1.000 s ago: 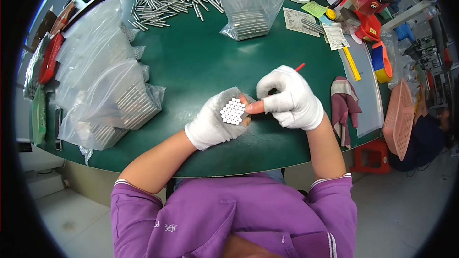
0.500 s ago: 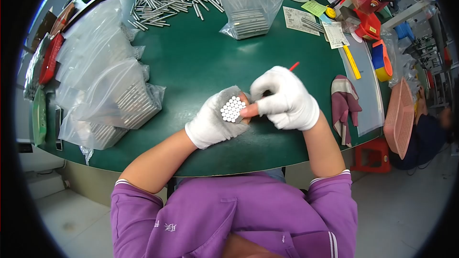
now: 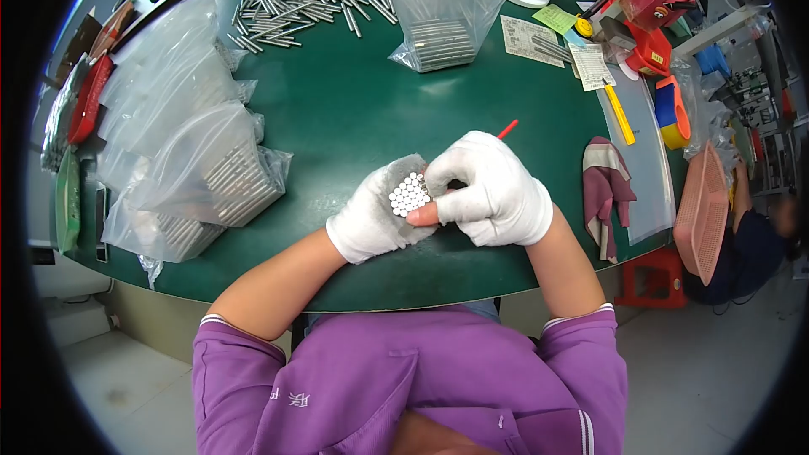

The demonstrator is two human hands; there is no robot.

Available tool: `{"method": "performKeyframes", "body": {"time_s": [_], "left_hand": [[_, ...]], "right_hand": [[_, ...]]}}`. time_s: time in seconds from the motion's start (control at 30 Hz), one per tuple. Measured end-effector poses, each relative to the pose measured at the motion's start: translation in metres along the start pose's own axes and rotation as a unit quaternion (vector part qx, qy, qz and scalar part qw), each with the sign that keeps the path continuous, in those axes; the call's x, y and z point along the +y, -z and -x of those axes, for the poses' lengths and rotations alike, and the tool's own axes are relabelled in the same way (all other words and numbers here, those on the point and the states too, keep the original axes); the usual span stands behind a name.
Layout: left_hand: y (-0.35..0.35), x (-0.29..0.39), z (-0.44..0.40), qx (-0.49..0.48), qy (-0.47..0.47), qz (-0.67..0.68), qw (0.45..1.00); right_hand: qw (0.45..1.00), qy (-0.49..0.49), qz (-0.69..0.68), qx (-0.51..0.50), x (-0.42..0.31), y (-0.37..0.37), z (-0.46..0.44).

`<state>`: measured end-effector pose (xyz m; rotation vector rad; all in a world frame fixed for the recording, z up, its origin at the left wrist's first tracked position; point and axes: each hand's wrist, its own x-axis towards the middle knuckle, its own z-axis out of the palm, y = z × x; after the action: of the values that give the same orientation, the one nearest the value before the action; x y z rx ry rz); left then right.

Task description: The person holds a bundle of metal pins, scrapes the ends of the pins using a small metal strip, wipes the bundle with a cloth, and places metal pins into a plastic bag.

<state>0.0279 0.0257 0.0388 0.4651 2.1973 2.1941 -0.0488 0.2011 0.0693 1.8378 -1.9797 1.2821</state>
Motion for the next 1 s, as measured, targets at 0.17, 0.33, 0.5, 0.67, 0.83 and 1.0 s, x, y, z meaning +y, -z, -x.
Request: {"method": "performKeyframes", "body": {"time_s": [0.17, 0.33, 0.5, 0.67, 0.83, 1.0], "left_hand": [[0.002, -0.024, -0.008, -0.085, 0.057, 0.079, 0.992], [0.001, -0.022, -0.006, -0.063, 0.089, 0.107, 0.988], [0.002, -0.019, -0.001, -0.013, 0.032, 0.083, 0.996], [0.007, -0.022, -0.005, -0.099, 0.121, 0.033, 0.987], [0.004, -0.04, 0.003, -0.016, 0.044, 0.013, 0.999], [0.003, -0.029, -0.003, -0.087, 0.086, 0.056, 0.991]], "right_hand": [[0.995, -0.086, 0.043, 0.03, 0.012, 0.035, 0.021], [0.994, -0.1, 0.038, 0.026, 0.005, 0.025, 0.014], [0.999, 0.004, 0.031, -0.023, -0.003, 0.0, -0.006], [0.994, -0.104, -0.016, -0.013, 0.007, 0.026, 0.01], [0.998, -0.056, 0.022, -0.025, -0.006, 0.003, -0.005], [0.995, -0.1, 0.001, -0.011, 0.008, 0.021, 0.009]]}}
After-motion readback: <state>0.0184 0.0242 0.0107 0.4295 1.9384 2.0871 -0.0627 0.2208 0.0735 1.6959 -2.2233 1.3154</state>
